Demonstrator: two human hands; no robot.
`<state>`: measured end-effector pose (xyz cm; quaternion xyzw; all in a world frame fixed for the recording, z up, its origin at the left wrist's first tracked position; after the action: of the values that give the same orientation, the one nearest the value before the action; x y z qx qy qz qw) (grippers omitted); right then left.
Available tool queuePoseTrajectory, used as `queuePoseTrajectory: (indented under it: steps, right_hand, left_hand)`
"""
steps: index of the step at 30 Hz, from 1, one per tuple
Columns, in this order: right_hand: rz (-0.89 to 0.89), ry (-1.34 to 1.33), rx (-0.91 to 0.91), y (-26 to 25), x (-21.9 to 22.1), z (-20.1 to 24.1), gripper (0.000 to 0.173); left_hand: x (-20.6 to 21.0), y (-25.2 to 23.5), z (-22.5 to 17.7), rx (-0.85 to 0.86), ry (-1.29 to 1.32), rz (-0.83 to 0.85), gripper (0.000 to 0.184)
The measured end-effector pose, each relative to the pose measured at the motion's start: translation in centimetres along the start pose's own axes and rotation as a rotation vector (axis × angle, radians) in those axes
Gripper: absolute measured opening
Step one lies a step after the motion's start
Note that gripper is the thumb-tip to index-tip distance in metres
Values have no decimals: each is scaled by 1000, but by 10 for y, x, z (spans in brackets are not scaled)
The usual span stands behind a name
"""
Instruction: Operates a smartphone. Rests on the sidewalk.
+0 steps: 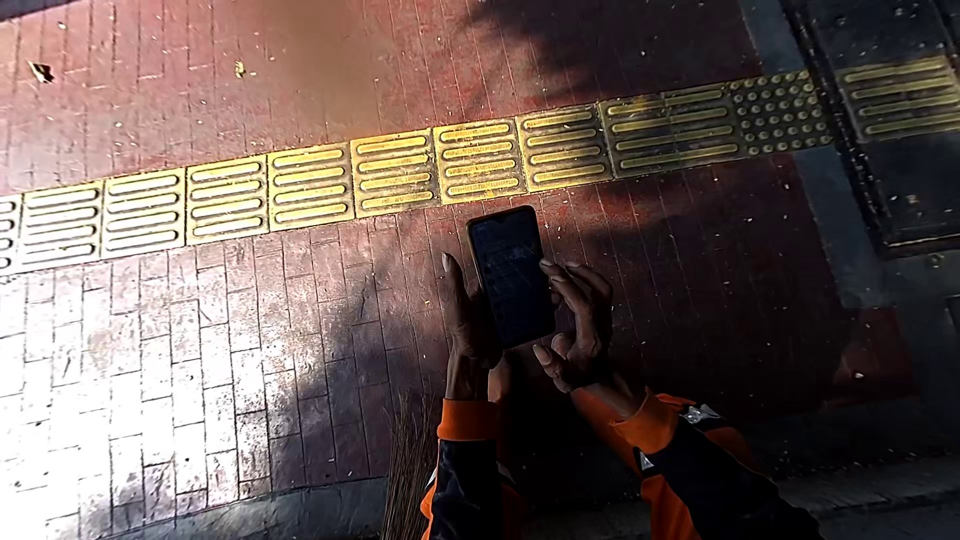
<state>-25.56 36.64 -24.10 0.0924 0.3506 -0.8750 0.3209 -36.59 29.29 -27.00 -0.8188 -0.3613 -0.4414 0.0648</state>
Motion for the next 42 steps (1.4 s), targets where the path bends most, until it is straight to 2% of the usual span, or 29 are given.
queuePoseTrajectory:
  steps: [42]
  right_hand:
    - [37, 10, 8, -2, 0, 0, 77]
  left_hand:
    - [3, -1, 1, 8, -34, 5, 91]
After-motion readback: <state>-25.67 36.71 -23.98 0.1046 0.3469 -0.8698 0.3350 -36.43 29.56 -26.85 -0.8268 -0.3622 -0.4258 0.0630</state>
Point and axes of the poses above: each hand's wrist, its own y-axis away from the middle knuckle, its own x-axis out of the palm, z = x × y, the point moved 7 cm from there along -y, towards the middle knuckle, and after that the axes turned 9 degrees about x, right-handed, at the moved point
